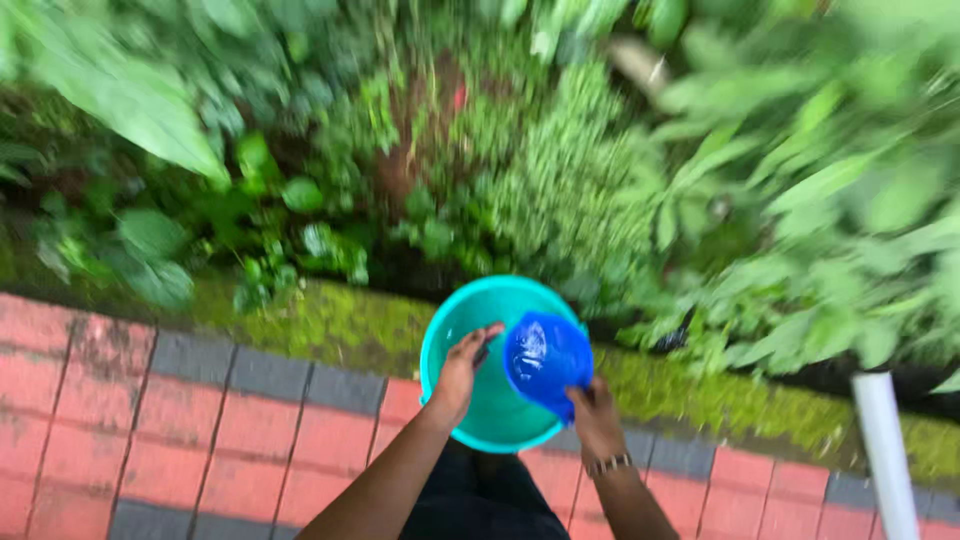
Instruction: The person fills a blue cup with water from a teal bucket and pours the water onto the ground and plants while standing on a tiled walkway in a garden.
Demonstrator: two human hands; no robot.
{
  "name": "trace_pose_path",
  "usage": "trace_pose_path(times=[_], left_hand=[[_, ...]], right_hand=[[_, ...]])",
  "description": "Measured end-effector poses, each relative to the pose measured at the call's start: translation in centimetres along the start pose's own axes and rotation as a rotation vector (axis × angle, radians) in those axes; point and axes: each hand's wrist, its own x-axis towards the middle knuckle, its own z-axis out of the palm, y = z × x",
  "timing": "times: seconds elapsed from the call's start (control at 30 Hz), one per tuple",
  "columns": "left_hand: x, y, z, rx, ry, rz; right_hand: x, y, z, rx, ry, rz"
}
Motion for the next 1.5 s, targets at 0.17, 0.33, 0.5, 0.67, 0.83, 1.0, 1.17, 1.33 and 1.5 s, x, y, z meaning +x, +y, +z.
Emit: trace_pose_path(times=[0.17,0.33,0.5,0.67,0.83,1.0,1.17,1.33,1.5], left_hand=[[-2.6,5.3,4.8,-0.035,-0.257,0.123],[-2.5,5.5,10.1,-0.316,-0.216,0.017],[-0.7,5.5,15.4,-0.439,-0.268,-0.037],[1.7,7.6,19.3,-0.492,-0.341,0.005],[3.1,8.8,22.9,-0.529,-0.250,0.054],[2.2,9.8,24.7,-0.490,-0.150,0.082],[0.9,12.8,25.0,-0.506,-0.212,0.107],[-0.1,14.6,25.3,-0.470,-0.210,0.164],[-0.7,14.8,25.5,-0.413,-0.192,0.218]], right_hand=[[-3.5,-9.6,-2.9,0.403,0.014,0.075],[-4.1,-14.8,-5.6,0.479,0.111,-0.002],[-2.4,-19.7,-9.4,0.439,0.113,-0.060],[-0.2,-26.1,-12.3,0.420,0.068,-0.090],[3.0,-29.8,-14.1,0.385,0.057,-0.038],[5.1,-31.5,-15.5,0.393,-0.045,-0.132],[5.7,-33.4,-15.6,0.371,-0.100,-0.133],[5.8,-34.2,-15.5,0.340,-0.083,-0.140],[5.3,-33.8,-15.2,0.235,-0.075,-0.189]])
